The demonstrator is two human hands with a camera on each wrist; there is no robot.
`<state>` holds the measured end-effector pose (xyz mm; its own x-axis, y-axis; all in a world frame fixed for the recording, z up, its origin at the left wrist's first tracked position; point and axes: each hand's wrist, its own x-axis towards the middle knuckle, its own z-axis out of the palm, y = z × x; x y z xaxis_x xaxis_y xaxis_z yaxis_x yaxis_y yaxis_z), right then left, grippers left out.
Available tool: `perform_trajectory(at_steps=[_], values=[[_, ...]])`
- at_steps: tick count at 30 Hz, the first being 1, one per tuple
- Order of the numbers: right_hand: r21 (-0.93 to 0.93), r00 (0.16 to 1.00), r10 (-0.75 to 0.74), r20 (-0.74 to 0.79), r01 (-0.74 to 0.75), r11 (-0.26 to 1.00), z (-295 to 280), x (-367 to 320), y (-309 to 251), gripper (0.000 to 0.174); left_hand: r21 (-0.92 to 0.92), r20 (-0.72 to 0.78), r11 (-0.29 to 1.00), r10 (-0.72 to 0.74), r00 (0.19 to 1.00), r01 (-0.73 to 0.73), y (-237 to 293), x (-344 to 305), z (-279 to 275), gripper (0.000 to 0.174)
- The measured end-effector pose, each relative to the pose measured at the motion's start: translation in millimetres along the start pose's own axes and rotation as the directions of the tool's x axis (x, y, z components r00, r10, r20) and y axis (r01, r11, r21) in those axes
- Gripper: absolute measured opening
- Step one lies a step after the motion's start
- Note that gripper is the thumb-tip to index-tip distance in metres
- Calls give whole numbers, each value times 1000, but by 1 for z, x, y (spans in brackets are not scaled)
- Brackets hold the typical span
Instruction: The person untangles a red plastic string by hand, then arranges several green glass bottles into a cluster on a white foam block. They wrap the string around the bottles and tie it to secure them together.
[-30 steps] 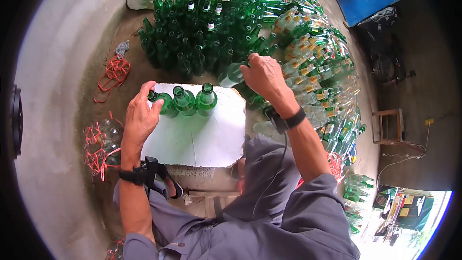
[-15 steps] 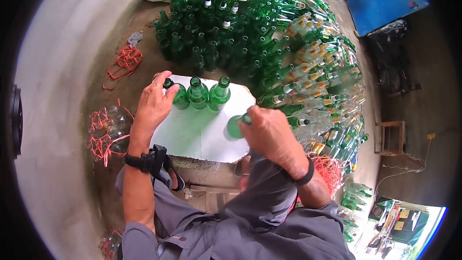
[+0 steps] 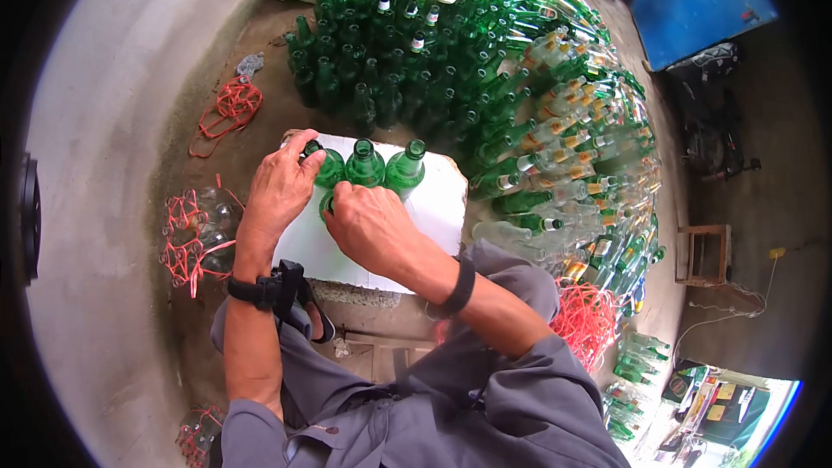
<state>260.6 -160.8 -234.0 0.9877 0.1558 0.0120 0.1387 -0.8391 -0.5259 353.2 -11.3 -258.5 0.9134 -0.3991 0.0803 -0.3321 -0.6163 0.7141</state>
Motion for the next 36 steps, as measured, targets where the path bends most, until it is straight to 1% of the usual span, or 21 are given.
perform_trajectory(at_steps=[2, 5, 8, 9, 10, 11, 12, 13, 14, 15, 17, 18, 20, 24, 26, 27, 29, 31, 33, 35, 36], values=[[1, 1000, -5, -10, 5, 1000, 10, 6, 3, 31, 12, -15, 1000, 4, 1000, -3, 1, 0, 1, 38], [1, 998, -52, -35, 53, 999, 23, 12, 10, 30, 9, -21, 1000, 23, 1000, -23, 0, 0, 1, 40], [46, 995, -64, -79, 68, 997, 29, 15, 11, 30, 21, -42, 999, 44, 998, -43, -1, -1, 3, 40], [66, 990, -88, -113, 96, 993, 33, 15, 13, 29, 20, -42, 999, 50, 998, -49, 0, 0, 3, 40], [87, 983, -112, -146, 125, 988, 38, 14, 14, 28, 10, -24, 1000, 24, 999, -24, 0, 0, 2, 41], [85, 982, -110, -151, 124, 989, 43, 14, 15, 28, 1, -5, 1000, 0, 1000, 0, 0, -1, 2, 41], [64, 983, -116, -146, 126, 990, 48, 13, 16, 27, 2, -5, 1000, 6, 1000, -6, -1, -1, 2, 41], [43, 983, -121, -140, 128, 991, 49, 13, 15, 27, 14, -34, 999, 39, 999, -38, -3, -1, 4, 42], [46, 989, -92, -120, 98, 994, 50, 12, 15, 28, 26, -62, 997, 71, 996, -69, -3, -2, 5, 42], [44, 988, -89, -124, 95, 995, 51, 13, 15, 28, 25, -60, 997, 76, 995, -74, -2, -2, 5, 42], [119, 981, -105, -166, 126, 985, 55, 14, 15, 31, 2, -16, 1000, 2, 1000, -2, 3, -2, 2, 44], [117, 980, -103, -171, 124, 985, 57, 15, 16, 31, 2, -15, 1000, 8, 1000, -7, 4, -2, 1, 44], [224, 990, -51, -128, 79, 971, 60, 16, 19, 30, 17, 2, 1000, 2, 1000, -2, 6, -3, -1, 47], [232, 986, -87, -145, 119, 965, 58, 8, 25, 33, 36, 1, 999, -2, 1000, 2, 7, -3, 0, 51], [117, 996, 26, 87, -36, 993, 34, 1, 16, 35, 32, 28, 999, -32, 999, 31, 8, -4, -1, 52], [114, 996, 22, 88, -32, 993, 17, -1, 11, 35, 31, 23, 999, -33, 999, 33, 7, -4, 0, 52], [73, 962, 89, 259, -111, 991, -29, -1, 0, 40, 18, -48, 1000, 21, 999, -20, 5, -4, 2, 52], [148, 990, 48, 135, -68, 987, -68, 0, 0, 40, 17, -66, 999, 28, 997, -27, 4, -5, 1, 53], [60, 999, 32, 21, -33, 998, -94, 11, 12, 37, 16, -80, 999, 39, 996, -37, 5, -6, -2, 54], [-66, 1000, 9, 16, -8, 998, -109, 37, 31, 35, 22, -127, 998, 69, 990, -66, 8, -6, -6, 55], [-139, 998, 27, 53, -20, 990, -116, 53, 41, 34, 18, -130, 998, 68, 989, -66, 7, -6, -5, 55]])
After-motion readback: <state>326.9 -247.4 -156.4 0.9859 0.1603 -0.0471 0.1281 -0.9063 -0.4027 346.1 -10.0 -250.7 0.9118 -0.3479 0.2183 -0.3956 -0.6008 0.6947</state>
